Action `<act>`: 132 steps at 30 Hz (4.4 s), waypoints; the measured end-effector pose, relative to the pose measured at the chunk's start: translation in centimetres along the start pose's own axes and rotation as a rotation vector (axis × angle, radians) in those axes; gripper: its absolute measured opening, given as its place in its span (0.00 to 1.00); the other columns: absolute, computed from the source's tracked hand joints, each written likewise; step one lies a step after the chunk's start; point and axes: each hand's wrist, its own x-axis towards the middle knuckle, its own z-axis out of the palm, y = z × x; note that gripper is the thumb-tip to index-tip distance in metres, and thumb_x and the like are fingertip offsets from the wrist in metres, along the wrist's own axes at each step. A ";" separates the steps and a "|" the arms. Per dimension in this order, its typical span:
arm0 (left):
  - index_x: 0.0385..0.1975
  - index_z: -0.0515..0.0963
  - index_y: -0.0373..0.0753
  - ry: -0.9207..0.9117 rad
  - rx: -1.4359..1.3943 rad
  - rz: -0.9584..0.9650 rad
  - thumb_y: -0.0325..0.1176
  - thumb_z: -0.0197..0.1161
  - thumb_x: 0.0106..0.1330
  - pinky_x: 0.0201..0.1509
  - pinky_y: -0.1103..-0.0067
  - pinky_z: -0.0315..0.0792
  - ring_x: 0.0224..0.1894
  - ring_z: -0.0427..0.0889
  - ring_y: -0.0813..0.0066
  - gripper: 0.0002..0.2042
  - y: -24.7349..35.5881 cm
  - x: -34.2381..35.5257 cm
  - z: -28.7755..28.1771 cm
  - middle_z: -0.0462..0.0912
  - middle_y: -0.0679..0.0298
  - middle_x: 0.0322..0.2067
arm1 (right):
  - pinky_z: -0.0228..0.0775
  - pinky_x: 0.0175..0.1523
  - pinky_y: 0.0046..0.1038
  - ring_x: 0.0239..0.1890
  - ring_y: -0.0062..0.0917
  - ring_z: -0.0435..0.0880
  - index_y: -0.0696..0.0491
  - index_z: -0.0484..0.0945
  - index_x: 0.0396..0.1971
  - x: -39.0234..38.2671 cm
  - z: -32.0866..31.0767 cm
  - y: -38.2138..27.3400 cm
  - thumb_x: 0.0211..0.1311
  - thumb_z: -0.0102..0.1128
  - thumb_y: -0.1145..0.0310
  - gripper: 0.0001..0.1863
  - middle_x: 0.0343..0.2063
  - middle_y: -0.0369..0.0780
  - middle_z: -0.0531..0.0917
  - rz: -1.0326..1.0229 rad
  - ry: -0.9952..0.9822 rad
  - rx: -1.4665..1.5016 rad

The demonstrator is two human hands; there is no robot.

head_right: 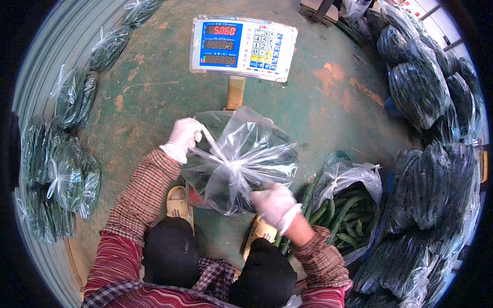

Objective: The person puts produce into plastic bags and weighs them on a scale before tying the bags and placing them on a stack.

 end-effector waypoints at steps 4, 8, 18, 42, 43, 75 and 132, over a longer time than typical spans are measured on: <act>0.15 0.73 0.34 0.085 -0.143 -0.228 0.27 0.60 0.48 0.10 0.77 0.58 0.07 0.65 0.75 0.05 -2.0 -0.1 -2.1 0.72 0.62 0.11 | 0.70 0.25 0.35 0.20 0.32 0.76 0.54 0.75 0.29 -2.3 -0.1 0.8 0.51 0.53 0.76 0.05 0.18 0.38 0.73 -0.138 0.076 0.145; 0.18 0.74 0.34 -0.064 -0.672 -0.432 0.26 0.56 0.52 0.16 0.78 0.64 0.12 0.70 0.73 0.04 -0.1 -2.2 -4.0 0.74 0.60 0.14 | 0.73 0.38 0.30 0.31 0.29 0.81 0.62 0.77 0.42 -4.8 -0.6 1.0 0.62 0.56 0.67 0.14 0.42 0.49 0.80 0.402 -0.171 1.867; 0.29 0.76 0.29 -0.548 -0.496 -0.119 0.22 0.55 0.60 0.49 0.73 0.72 0.37 0.80 0.67 0.03 10.0 -11.1 0.8 0.80 0.56 0.32 | 0.64 0.57 0.30 0.55 0.22 0.70 0.58 0.68 0.57 9.6 -4.1 -5.2 0.63 0.56 0.62 0.25 0.57 0.40 0.69 0.040 0.208 2.121; 0.47 0.71 0.37 -0.442 0.174 0.163 0.28 0.60 0.58 0.37 0.81 0.72 0.38 0.78 0.76 0.16 12.7 -11.3 -3.1 0.77 0.62 0.37 | 0.67 0.52 0.36 0.48 0.43 0.75 0.57 0.74 0.47 7.3 -2.6 -3.4 0.46 0.67 0.59 0.28 0.39 0.54 0.78 0.071 0.410 0.190; 0.51 0.69 0.37 -0.533 0.306 0.326 0.29 0.60 0.59 0.42 0.80 0.73 0.41 0.77 0.76 0.20 13.4 -11.7 -1.4 0.77 0.61 0.41 | 0.65 0.55 0.37 0.51 0.44 0.73 0.56 0.74 0.47 8.2 -1.7 -2.8 0.45 0.68 0.58 0.29 0.41 0.55 0.78 0.075 0.346 0.066; 0.46 0.76 0.30 0.292 -0.543 -0.417 0.54 0.57 0.61 0.54 0.69 0.65 0.49 0.75 0.58 0.28 -18.6 -25.9 -13.7 0.79 0.52 0.44 | 0.72 0.30 0.26 0.25 0.21 0.78 0.56 0.80 0.27 23.0 -1.5 -13.1 0.43 0.65 0.75 0.08 0.21 0.35 0.80 -0.067 -0.306 0.624; 0.45 0.75 0.34 1.928 0.385 0.182 0.42 0.52 0.65 0.52 0.68 0.66 0.45 0.73 0.56 0.18 -13.7 -37.6 -61.4 0.72 0.48 0.47 | 0.61 0.35 0.37 0.31 0.36 0.69 0.54 0.72 0.21 61.7 10.9 -58.3 0.44 0.60 0.46 0.23 0.24 0.42 0.71 -1.317 0.538 0.215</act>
